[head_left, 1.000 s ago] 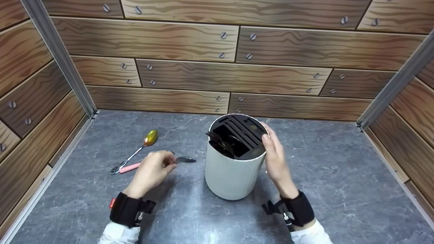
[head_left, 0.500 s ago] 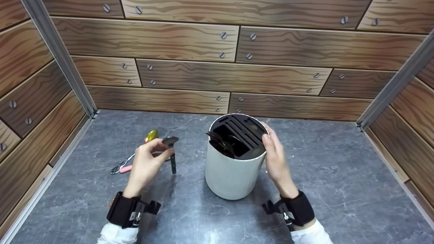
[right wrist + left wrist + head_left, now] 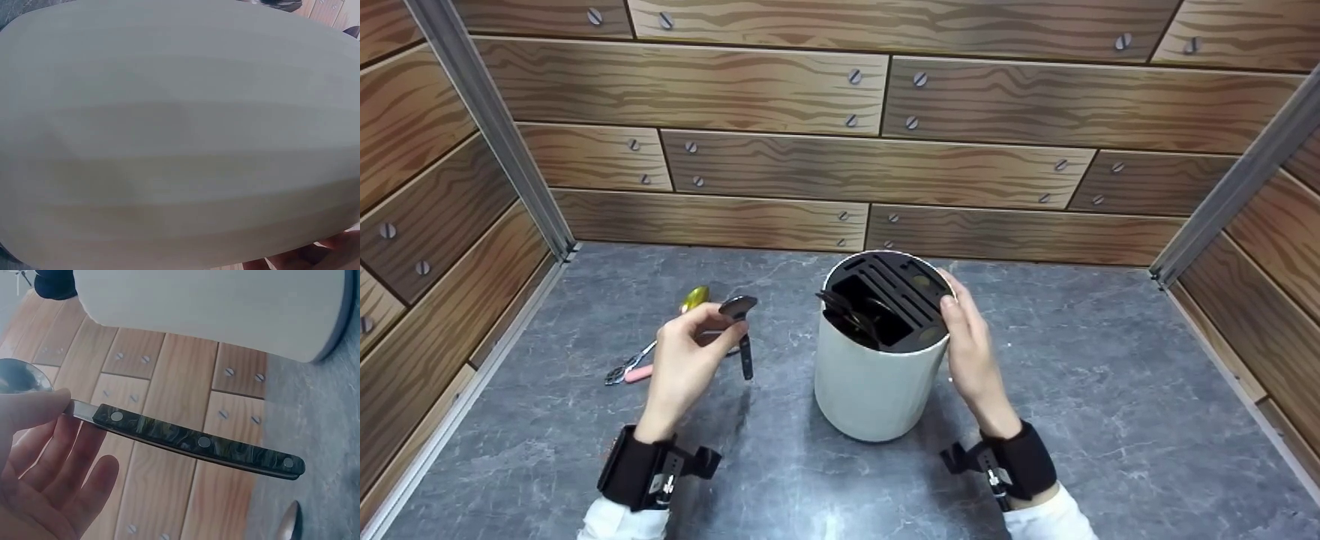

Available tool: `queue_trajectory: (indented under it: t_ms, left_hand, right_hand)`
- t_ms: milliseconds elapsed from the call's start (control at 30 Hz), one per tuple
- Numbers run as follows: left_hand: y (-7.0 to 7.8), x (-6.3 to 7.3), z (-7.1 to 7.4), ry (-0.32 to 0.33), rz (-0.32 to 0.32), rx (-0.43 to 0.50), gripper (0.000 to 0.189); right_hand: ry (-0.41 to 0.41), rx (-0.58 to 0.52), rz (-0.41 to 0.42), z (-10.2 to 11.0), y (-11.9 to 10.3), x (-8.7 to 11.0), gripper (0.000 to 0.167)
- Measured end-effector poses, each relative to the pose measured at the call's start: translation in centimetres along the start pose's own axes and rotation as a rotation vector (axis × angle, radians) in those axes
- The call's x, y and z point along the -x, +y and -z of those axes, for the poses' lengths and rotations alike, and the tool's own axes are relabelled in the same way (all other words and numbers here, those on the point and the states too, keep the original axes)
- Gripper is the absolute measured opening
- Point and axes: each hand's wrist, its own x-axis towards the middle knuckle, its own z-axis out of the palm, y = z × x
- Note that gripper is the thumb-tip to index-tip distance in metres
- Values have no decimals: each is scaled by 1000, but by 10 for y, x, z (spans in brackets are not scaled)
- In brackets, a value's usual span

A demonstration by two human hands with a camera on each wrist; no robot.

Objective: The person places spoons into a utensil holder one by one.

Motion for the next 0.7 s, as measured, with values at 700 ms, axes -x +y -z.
queue_trajectory:
  t_ms: [700]
  left_hand:
    - [93, -7, 10, 3, -351, -29, 10]
  right_hand:
    - [-4, -9, 20, 0, 3, -1, 50]
